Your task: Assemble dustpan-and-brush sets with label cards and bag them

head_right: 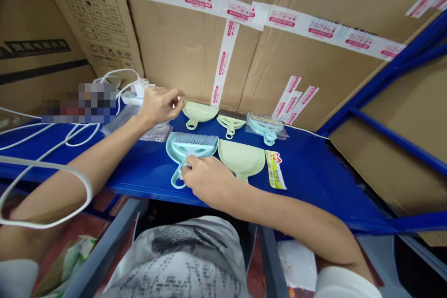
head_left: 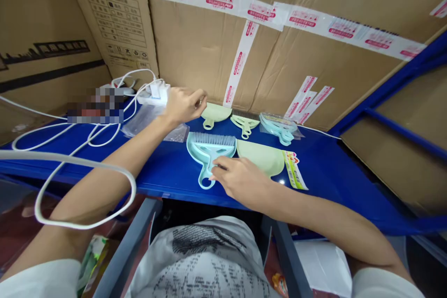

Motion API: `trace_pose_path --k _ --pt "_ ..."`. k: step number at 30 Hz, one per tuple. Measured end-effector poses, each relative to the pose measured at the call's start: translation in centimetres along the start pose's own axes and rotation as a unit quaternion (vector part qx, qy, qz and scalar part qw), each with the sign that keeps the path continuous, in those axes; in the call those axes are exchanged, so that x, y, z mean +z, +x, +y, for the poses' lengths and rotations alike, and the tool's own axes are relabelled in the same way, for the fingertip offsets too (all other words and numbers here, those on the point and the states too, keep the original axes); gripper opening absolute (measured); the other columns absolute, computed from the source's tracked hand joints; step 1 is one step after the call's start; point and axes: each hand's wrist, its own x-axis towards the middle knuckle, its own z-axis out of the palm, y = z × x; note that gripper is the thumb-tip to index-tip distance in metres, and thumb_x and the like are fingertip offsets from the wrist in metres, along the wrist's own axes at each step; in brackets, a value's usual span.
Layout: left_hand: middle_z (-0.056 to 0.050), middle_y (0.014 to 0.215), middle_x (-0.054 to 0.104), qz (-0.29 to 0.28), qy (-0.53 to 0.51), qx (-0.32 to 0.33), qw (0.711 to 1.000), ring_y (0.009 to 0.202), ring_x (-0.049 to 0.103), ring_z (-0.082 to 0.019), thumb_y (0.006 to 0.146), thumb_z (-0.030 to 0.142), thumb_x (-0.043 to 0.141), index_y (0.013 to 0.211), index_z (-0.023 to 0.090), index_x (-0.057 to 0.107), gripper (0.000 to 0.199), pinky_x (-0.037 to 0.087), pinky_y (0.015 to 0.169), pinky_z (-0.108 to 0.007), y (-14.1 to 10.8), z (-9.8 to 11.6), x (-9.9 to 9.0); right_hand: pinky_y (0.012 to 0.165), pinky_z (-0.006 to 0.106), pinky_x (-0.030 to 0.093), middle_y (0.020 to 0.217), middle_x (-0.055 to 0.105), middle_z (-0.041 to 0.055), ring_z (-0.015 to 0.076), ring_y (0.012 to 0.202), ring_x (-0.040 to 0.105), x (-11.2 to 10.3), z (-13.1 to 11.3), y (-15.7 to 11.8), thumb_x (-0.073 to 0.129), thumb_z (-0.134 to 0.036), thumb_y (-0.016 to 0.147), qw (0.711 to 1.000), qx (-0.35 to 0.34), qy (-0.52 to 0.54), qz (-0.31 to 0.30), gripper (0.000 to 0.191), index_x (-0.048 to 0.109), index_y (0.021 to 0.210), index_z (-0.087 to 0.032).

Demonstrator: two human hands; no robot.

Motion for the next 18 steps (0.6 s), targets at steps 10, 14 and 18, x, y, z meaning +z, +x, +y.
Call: trace_pose_path --k 10,14,18 --pt "-0.002 0.061 0.067 -0.006 0.036 0.040 0.999 0.058 0.064 -0.020 0.098 0.033 0.056 0.094 0.021 0.072 0.021 0.042 0.067 -0.032 -0.2 0.1 0.7 0.107 0.040 0.054 0.135 0.074 0.0164 0.0295 0.133 0.068 -0.8 3.6 2.4 0.068 -0.043 0.104 0.981 -0.038 0.190 -0.006 0.030 0.083 0.101 -0.017" --pt "-0.002 0.061 0.068 -0.016 0.042 0.058 0.997 0.058 0.066 -0.021 0.098 0.032 0.055 0.093 0.021 0.072 0.021 0.040 0.064 -0.031 -0.3 0.3 0.6 0.119 0.044 0.047 0.154 0.061 0.0218 0.0335 0.152 0.052 -1.2 4.4 2.0 0.073 -0.054 0.097 0.976 -0.074 0.200 -0.040 0.041 0.082 0.112 -0.016" --pt "-0.002 0.060 0.069 -0.013 0.052 0.068 0.996 0.056 0.066 -0.020 0.098 0.031 0.055 0.088 0.020 0.070 0.021 0.038 0.060 -0.030 -0.3 0.7 0.4 0.115 0.051 0.052 0.162 0.050 0.0290 0.0395 0.146 0.057 -1.0 2.7 1.4 0.070 -0.047 0.101 0.990 -0.080 0.108 -0.031 0.039 0.080 0.111 -0.011"
